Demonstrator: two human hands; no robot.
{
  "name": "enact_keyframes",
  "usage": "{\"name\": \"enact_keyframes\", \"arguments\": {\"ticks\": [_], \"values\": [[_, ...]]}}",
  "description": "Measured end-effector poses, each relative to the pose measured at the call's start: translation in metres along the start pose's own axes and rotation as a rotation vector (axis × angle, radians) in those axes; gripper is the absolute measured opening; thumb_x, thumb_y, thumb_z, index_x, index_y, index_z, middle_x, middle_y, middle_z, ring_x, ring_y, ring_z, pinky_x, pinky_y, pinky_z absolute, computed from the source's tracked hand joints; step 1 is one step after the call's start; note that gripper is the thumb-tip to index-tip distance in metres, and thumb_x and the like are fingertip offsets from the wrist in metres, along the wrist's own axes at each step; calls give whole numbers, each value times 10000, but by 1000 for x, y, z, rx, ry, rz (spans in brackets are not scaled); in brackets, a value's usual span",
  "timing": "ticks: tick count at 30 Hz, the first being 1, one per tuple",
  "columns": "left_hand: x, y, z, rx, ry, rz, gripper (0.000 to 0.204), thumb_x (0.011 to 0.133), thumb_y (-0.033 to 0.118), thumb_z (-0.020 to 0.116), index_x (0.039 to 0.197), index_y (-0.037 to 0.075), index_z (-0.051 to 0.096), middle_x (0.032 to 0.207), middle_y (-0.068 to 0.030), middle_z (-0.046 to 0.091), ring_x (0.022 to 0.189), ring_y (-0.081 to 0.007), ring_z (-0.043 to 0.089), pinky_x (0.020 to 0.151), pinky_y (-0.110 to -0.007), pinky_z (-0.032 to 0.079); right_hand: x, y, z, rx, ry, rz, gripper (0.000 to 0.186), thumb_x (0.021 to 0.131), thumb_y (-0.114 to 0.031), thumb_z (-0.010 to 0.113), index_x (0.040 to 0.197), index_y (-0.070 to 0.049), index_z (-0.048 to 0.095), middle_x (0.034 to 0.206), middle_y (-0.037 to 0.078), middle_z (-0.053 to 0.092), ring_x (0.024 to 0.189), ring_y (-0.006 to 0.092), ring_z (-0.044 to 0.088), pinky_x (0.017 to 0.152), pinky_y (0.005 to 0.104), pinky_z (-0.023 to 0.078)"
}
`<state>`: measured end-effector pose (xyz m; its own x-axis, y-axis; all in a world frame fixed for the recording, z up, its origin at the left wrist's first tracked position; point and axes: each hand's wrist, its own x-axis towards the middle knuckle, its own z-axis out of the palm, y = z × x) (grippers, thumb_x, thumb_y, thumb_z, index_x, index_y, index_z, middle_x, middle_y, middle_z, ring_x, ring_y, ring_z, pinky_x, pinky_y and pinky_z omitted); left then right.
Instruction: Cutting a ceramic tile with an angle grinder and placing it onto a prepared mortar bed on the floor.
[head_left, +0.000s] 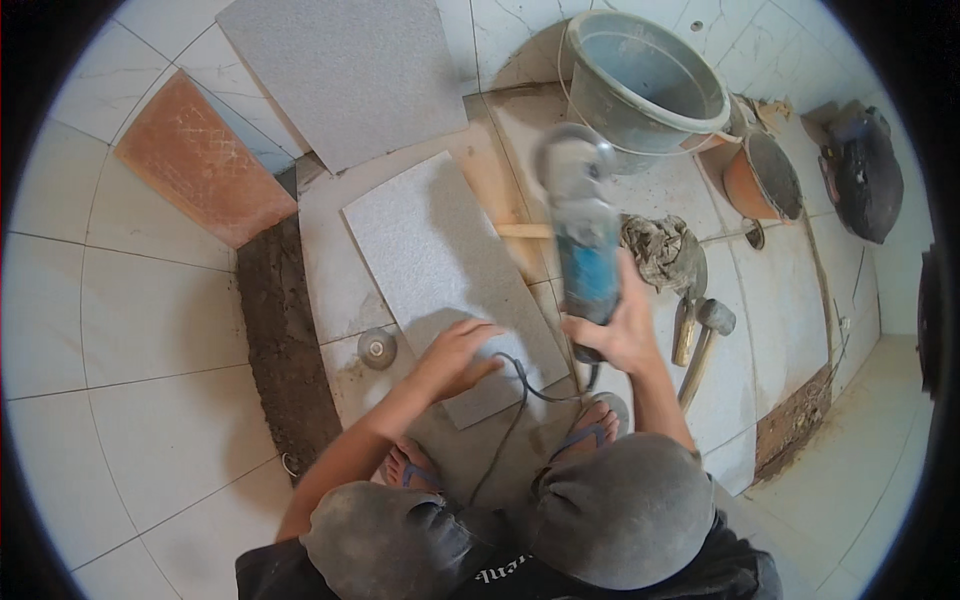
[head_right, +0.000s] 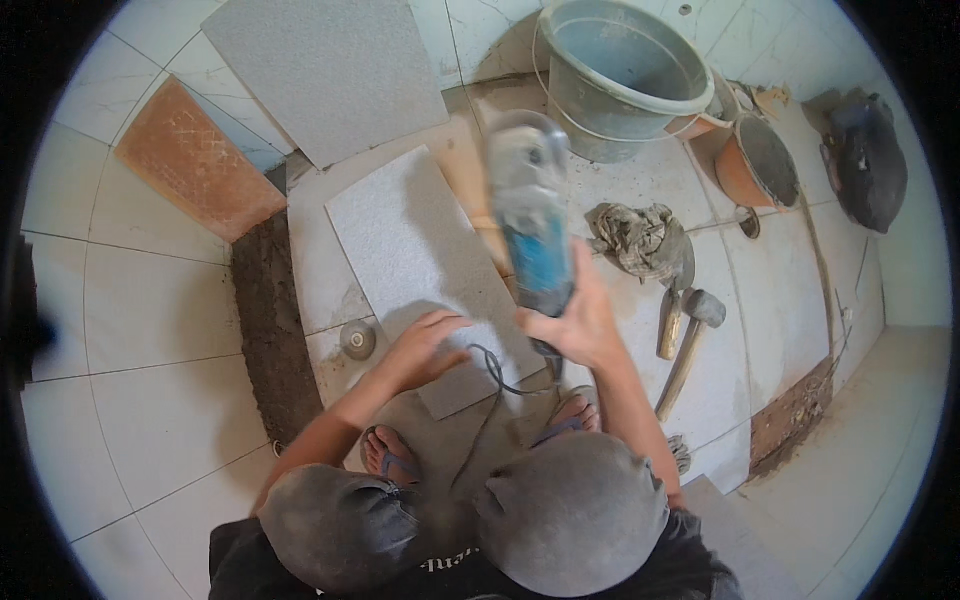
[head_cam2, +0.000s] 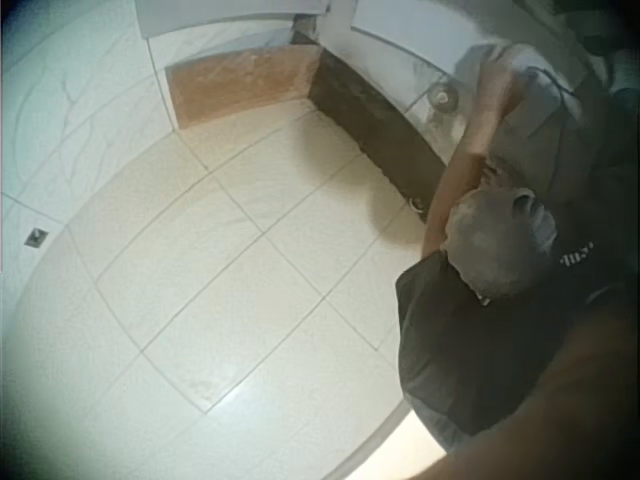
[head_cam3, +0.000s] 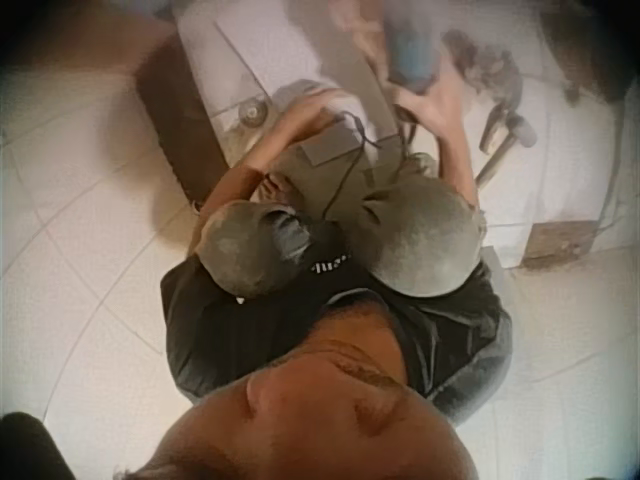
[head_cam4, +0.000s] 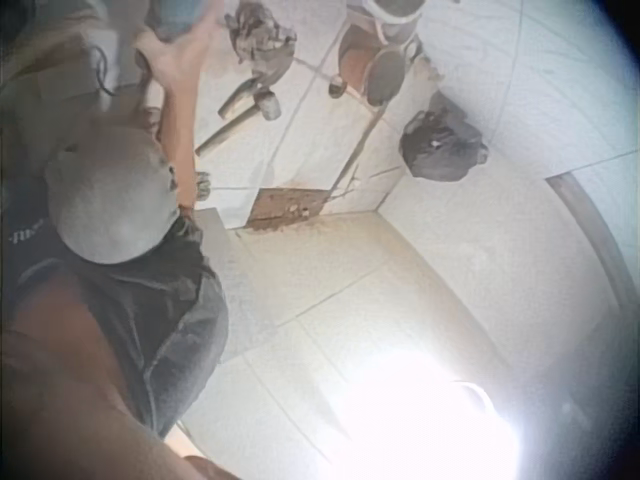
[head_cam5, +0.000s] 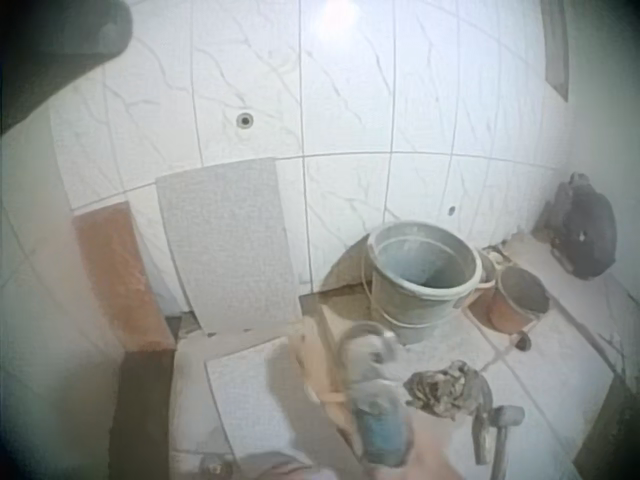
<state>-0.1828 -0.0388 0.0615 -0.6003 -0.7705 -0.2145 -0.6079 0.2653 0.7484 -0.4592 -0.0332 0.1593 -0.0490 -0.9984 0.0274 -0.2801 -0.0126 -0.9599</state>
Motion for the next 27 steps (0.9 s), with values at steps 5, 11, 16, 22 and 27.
{"name": "enact_keyframes", "arguments": {"ticks": [5,11,16,22,27], "values": [[81,-2,16,569,-158,427,868,690,413,899,1434,115,565,1490,-60,528,1445,-261,418,1192,-516,314,-19,-6,-49,124,108,326,747,530,-81,753,1248,22,576,909,95,678,793,223,681,782,349,555],[134,19,17,826,-543,395,845,593,408,948,1328,139,631,1398,-68,551,1403,-265,420,1192,-613,248,-43,13,-68,244,195,323,726,495,-63,710,1200,34,567,915,117,669,756,244,694,709,353,569],[124,34,0,869,-550,429,782,586,399,957,1271,164,663,1320,-70,569,1364,-266,456,1164,-620,291,-41,21,-63,367,215,323,702,472,-61,666,1158,39,557,901,134,658,714,252,683,662,362,565],[105,45,-16,878,-415,500,723,603,401,945,1226,163,668,1235,-46,583,1306,-224,491,1150,-633,317,-38,19,-62,341,159,321,695,489,-65,661,1168,38,557,909,138,660,714,247,683,670,357,564],[62,55,-46,849,-234,557,613,619,374,922,1134,160,666,1137,-9,592,1211,-195,541,1174,-606,314,-38,16,-61,283,103,274,653,619,-124,804,1205,16,554,917,109,665,722,227,683,700,354,568]]}}
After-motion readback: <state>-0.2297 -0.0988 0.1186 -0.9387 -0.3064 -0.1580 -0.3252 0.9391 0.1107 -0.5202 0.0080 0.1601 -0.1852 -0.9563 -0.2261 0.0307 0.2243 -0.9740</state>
